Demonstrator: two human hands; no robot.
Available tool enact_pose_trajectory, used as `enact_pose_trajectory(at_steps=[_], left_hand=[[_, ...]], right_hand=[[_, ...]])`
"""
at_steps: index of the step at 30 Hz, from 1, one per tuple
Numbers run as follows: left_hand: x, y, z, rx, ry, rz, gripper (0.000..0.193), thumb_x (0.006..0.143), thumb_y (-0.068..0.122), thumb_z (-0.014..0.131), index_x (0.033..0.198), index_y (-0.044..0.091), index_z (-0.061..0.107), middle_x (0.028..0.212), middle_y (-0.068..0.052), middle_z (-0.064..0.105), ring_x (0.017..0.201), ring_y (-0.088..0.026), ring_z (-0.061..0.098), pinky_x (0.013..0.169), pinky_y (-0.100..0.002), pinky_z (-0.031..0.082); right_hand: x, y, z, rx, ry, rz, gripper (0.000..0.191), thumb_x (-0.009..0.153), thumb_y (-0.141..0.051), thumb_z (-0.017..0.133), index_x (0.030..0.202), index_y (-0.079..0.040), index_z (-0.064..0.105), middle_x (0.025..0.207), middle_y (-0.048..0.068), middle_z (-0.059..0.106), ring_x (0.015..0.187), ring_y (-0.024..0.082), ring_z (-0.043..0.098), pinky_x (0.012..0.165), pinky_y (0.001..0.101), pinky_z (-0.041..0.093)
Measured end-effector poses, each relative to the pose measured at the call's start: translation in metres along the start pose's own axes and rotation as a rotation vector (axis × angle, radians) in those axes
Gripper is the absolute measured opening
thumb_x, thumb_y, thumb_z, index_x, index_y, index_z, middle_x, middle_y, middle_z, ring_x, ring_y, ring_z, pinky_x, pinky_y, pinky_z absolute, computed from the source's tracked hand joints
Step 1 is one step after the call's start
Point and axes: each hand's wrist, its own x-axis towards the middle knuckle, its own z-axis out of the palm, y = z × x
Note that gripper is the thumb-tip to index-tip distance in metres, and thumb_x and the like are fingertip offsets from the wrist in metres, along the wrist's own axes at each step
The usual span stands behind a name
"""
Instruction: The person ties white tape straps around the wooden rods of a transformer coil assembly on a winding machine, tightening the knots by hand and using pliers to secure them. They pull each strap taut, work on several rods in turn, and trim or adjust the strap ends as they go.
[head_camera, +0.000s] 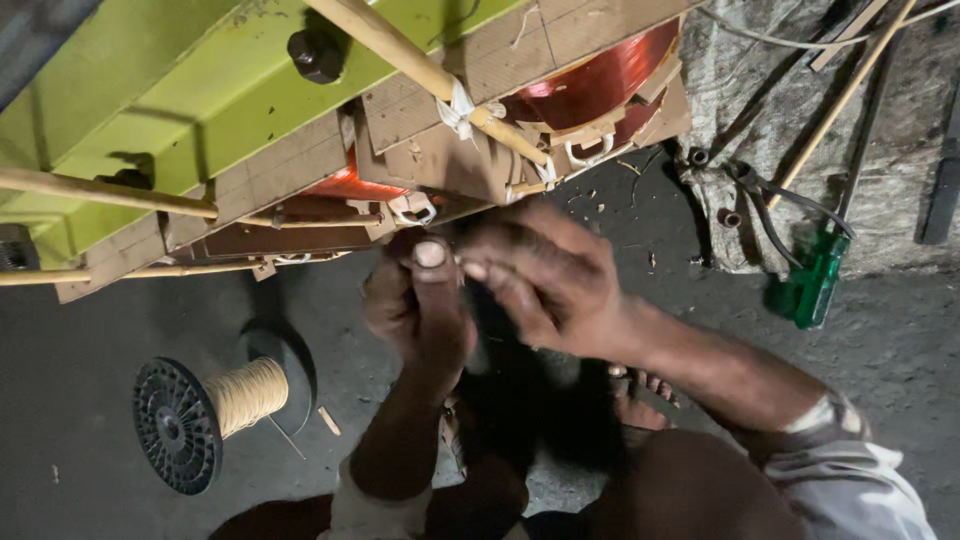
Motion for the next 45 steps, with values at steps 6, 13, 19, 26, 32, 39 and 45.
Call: enact_pose_trajectory(at_steps=[6, 13, 19, 26, 32, 39, 45], left_hand=[[0.035, 0.000, 0.002, -0.127, 0.043, 0.118, 0.025, 0.113, 0.025, 0.057, 0.116, 0.001, 0.064, 0.106, -0.002, 0.068, 0.094, -0.009, 0.063, 0.089, -0.025, 0.053], [0.049, -0.019, -0.001, 0.019, 0.050, 0.037, 0.029, 0.112, 0.013, 0.062, 0.133, -0.006, 0.066, 0.117, -0.003, 0.071, 0.107, -0.008, 0.062, 0.097, -0.024, 0.051], [0.056, -0.025, -0.007, 0.071, -0.020, 0.153, 0.035, 0.110, 0.008, 0.065, 0.142, -0.003, 0.059, 0.127, -0.008, 0.072, 0.112, -0.011, 0.066, 0.104, -0.028, 0.054], [0.071, -0.017, -0.002, 0.071, -0.033, 0.179, 0.024, 0.105, 0.002, 0.068, 0.129, -0.001, 0.068, 0.112, -0.010, 0.077, 0.100, -0.012, 0.071, 0.094, -0.028, 0.059], [0.080, -0.005, -0.013, 0.151, -0.066, 0.329, 0.014, 0.100, -0.003, 0.068, 0.114, -0.001, 0.071, 0.092, -0.010, 0.073, 0.080, -0.014, 0.069, 0.072, -0.028, 0.056], [0.044, -0.018, -0.027, -0.134, -0.156, 0.059, 0.008, 0.090, -0.005, 0.062, 0.096, 0.000, 0.064, 0.076, -0.005, 0.060, 0.062, -0.010, 0.054, 0.055, -0.025, 0.043], [0.021, -0.035, -0.030, -0.497, -0.327, -0.347, 0.011, 0.092, 0.006, 0.062, 0.101, 0.001, 0.068, 0.090, -0.005, 0.068, 0.083, -0.012, 0.065, 0.076, -0.029, 0.055]], right_hand=[[0.023, 0.013, 0.033, -0.034, 0.290, 0.207, 0.013, 0.112, 0.000, 0.059, 0.123, 0.001, 0.066, 0.110, 0.011, 0.075, 0.093, 0.017, 0.076, 0.084, 0.0262, 0.062], [0.041, 0.009, 0.041, -0.142, 0.310, 0.186, 0.012, 0.110, -0.005, 0.065, 0.121, -0.001, 0.069, 0.101, 0.009, 0.076, 0.090, 0.015, 0.077, 0.078, 0.0270, 0.063], [0.049, 0.009, 0.045, -0.212, 0.272, 0.204, 0.010, 0.110, -0.005, 0.068, 0.120, -0.002, 0.072, 0.103, 0.009, 0.076, 0.088, 0.015, 0.076, 0.081, 0.0281, 0.061], [0.054, 0.014, 0.039, -0.483, 0.137, 0.169, 0.018, 0.101, -0.005, 0.078, 0.119, -0.004, 0.077, 0.093, 0.010, 0.076, 0.081, 0.017, 0.072, 0.074, 0.0313, 0.056], [0.065, 0.003, 0.029, -0.490, -0.006, 0.175, 0.020, 0.106, -0.004, 0.076, 0.126, -0.004, 0.075, 0.098, 0.009, 0.077, 0.083, 0.015, 0.074, 0.076, 0.0307, 0.059], [0.036, -0.013, 0.010, -0.515, -0.083, 0.312, 0.025, 0.106, -0.013, 0.069, 0.128, -0.001, 0.070, 0.089, 0.011, 0.072, 0.078, 0.014, 0.072, 0.071, 0.0283, 0.061], [-0.028, -0.006, 0.018, -0.117, -0.133, 0.674, 0.014, 0.103, -0.012, 0.064, 0.103, -0.001, 0.072, 0.082, 0.010, 0.075, 0.061, 0.016, 0.067, 0.053, 0.0312, 0.053]])
